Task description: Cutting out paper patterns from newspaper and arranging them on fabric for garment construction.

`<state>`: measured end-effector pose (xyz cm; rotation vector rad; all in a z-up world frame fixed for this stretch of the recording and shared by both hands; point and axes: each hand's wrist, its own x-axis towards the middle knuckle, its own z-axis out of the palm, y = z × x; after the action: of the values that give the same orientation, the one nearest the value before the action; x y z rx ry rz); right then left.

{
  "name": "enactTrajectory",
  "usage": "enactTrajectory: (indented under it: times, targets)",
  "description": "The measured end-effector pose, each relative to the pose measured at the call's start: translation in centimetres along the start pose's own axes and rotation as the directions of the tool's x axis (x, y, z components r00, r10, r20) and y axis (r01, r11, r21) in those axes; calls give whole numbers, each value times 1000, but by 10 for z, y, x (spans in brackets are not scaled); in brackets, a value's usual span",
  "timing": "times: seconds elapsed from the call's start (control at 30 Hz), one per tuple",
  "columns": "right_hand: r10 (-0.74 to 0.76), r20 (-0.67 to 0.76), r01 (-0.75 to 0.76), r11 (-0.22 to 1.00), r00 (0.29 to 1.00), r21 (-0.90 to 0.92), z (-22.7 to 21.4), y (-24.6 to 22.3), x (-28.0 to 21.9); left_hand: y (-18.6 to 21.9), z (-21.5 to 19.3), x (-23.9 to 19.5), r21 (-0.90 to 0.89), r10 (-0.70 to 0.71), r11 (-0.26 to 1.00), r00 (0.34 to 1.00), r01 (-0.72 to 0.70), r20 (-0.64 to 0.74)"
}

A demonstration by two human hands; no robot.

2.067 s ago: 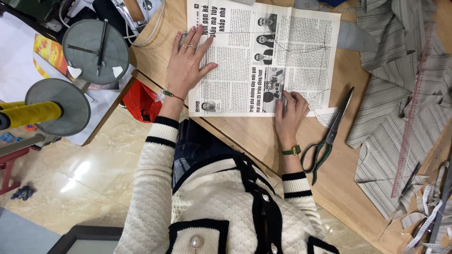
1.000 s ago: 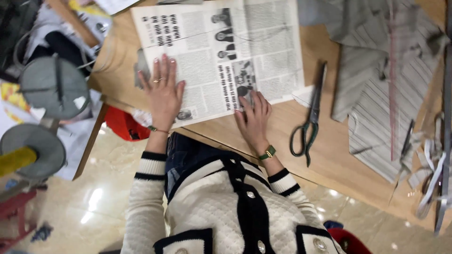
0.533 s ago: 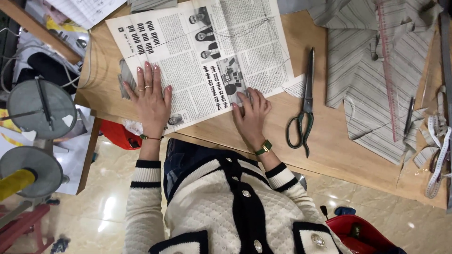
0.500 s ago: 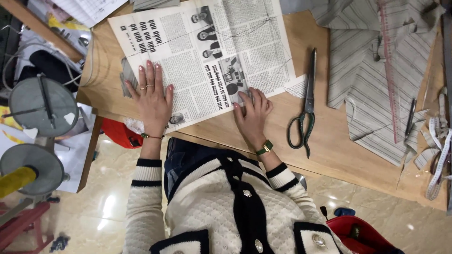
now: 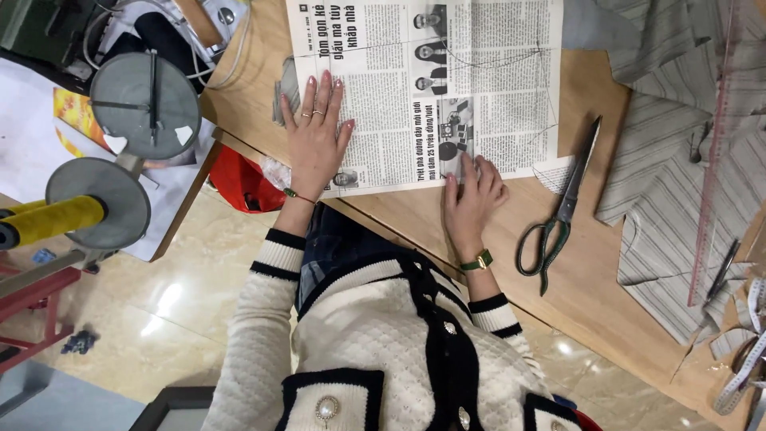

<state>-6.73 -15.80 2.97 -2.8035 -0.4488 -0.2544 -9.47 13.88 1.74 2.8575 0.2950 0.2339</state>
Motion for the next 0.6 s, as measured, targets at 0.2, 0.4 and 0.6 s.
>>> enactTrajectory:
  times: [0.2, 0.4, 0.6]
  targets:
    - [66, 83, -67, 998, 994, 18, 3, 4, -2, 1, -3, 0, 33, 2, 999, 1000, -2, 6]
    - [-1, -1, 1, 999, 1000, 36, 19, 16, -5, -1, 19, 0, -51, -73, 996, 997, 71, -33]
    - [-12, -1, 12, 1000, 1000, 12, 18, 14, -5, -5, 24, 5, 3, -66, 998, 996, 67, -67]
